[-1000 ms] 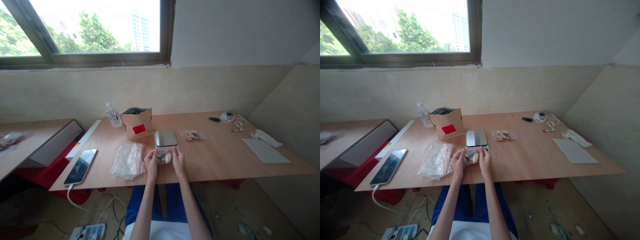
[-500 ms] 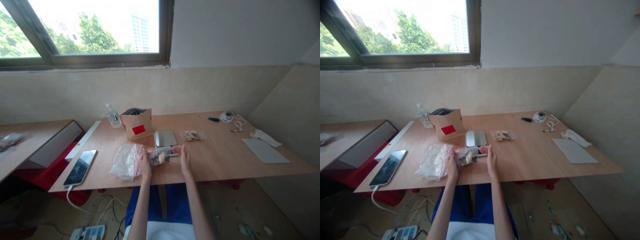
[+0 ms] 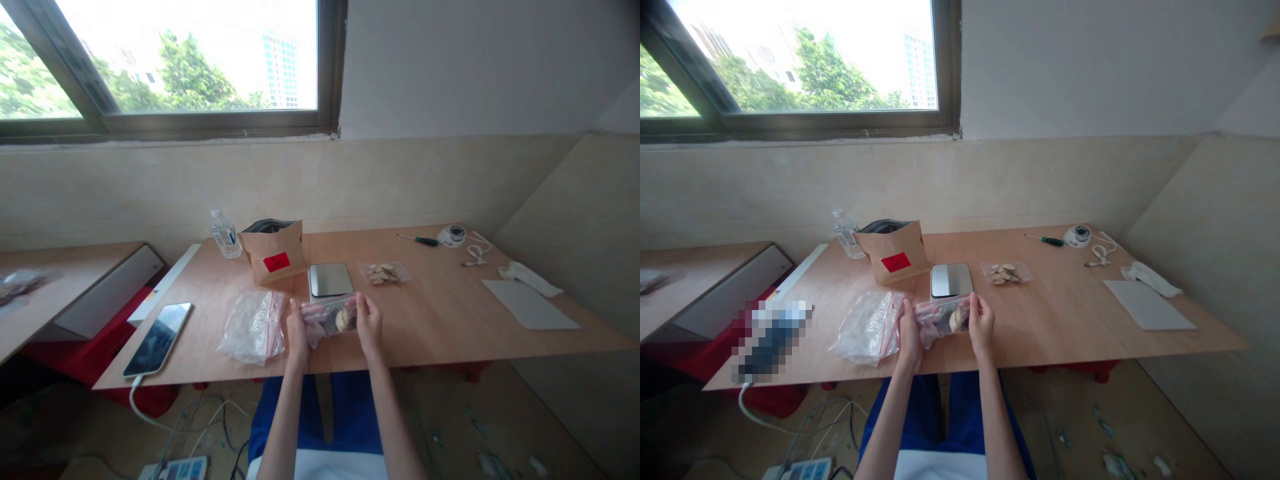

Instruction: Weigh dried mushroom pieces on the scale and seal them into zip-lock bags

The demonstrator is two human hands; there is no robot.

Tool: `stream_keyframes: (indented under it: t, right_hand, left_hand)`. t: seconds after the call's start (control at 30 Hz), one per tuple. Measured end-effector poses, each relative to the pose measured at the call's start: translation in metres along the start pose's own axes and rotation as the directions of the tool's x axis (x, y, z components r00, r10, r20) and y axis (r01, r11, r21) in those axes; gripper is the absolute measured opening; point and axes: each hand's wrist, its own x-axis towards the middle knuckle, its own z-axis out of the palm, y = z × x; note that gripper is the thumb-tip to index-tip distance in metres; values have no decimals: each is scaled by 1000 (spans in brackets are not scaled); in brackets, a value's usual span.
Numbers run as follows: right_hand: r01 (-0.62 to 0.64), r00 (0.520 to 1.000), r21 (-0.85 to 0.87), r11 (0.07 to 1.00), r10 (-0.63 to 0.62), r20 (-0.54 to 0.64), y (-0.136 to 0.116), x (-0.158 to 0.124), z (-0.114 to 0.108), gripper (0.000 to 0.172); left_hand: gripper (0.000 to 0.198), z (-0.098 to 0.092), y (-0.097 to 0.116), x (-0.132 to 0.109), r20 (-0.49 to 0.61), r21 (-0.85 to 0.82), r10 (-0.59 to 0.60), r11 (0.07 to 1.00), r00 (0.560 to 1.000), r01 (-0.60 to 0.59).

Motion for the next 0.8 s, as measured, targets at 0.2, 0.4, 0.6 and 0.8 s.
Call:
stream_keyframes:
  t: [0.2,0.4,0.6,0.8]
  right_hand:
    - [3,985,-132,991,-26,-172,12,67,-57,56]
    - [48,985,-574,818,-134,-108,21,127,-115,60]
    - [100,907,-847,522,-398,-138,36,75,-88,67]
    - [9,951,-914,406,-287,-119,47,53,-53,69]
  left_hand:
    - [56,-14,23,5,65,54,116,991,991,-120]
    - [40,-23,61,27,-63,299,428,870,901,-393]
    - [33,-13,126,78,-27,712,821,416,570,-565]
    - [39,-11,167,131,48,895,754,260,655,-364]
